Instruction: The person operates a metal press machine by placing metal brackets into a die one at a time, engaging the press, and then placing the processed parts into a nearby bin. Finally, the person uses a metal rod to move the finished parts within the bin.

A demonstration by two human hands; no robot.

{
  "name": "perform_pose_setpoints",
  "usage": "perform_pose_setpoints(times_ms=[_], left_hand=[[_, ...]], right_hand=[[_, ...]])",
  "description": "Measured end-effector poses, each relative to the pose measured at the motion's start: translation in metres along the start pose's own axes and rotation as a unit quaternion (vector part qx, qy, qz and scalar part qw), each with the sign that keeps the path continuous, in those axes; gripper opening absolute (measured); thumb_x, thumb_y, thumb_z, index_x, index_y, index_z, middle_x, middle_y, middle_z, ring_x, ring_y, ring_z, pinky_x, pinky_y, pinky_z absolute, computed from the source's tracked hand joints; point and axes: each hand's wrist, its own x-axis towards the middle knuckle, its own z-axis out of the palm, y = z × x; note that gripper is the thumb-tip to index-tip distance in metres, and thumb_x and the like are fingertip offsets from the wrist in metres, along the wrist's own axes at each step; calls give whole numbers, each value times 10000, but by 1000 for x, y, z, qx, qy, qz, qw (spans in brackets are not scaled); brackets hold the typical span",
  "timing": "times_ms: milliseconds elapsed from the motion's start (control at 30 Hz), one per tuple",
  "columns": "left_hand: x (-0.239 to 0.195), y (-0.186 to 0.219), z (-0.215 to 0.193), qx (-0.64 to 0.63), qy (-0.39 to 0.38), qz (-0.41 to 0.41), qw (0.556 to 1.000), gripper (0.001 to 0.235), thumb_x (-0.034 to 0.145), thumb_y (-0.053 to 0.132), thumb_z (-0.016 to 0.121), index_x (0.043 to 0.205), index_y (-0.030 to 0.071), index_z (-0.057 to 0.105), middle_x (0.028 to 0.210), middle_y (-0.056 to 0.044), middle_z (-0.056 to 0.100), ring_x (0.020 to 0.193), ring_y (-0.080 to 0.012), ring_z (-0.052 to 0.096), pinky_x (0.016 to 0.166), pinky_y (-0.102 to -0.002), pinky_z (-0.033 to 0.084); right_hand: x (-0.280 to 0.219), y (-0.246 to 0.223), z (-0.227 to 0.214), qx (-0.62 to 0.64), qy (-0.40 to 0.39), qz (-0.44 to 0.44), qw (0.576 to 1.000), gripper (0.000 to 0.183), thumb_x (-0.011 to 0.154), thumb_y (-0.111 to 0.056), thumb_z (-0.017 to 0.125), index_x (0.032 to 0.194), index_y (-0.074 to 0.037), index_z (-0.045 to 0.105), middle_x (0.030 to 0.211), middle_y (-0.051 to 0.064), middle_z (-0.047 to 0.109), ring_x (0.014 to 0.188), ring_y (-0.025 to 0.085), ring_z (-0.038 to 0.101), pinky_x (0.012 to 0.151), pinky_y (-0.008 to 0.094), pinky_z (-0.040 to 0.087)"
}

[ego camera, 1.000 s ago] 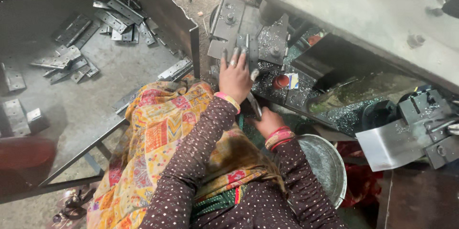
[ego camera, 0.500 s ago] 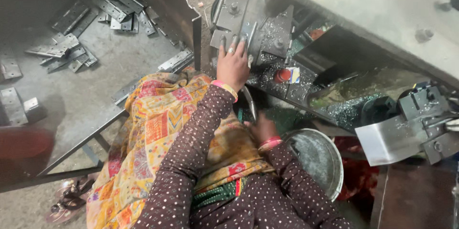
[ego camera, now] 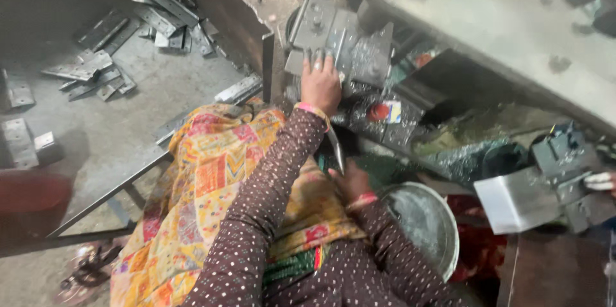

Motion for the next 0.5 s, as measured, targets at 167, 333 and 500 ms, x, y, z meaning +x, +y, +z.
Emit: perform_pose_setpoints(times_ms=[167, 333, 500], left_hand=[[-1, 1, 12, -9, -6, 1, 1000, 313, 924, 145, 544, 1113, -23, 727, 1380, -188, 601, 1370, -353, 501, 1186, -605, 282], [25, 5, 28, 6, -51, 1, 999, 302, 939, 149, 528, 1097, -9, 731, 1417, -200, 570, 1417, -371, 476, 1214, -587, 252], [29, -2, 30, -24, -48, -1, 999, 352, 943, 159, 496, 1154, -5, 724, 1451, -197, 544, 1405, -371, 462, 1197, -593, 213]], right_hand=[[22, -33, -45, -102, -43, -8, 994, 695, 764, -589, 815, 1096, -20, 595, 955, 282, 716, 928, 494, 694, 782, 537, 551], [33, -32, -57, -94, -42, -5, 995, 663, 772, -607, 792, 1042, -26, 622, 918, 250, 731, 875, 455, 724, 774, 526, 562], [21, -4, -18, 22, 33, -35, 999, 606, 778, -565, 790, 1032, -34, 643, 909, 260, 729, 868, 461, 714, 755, 530, 553]])
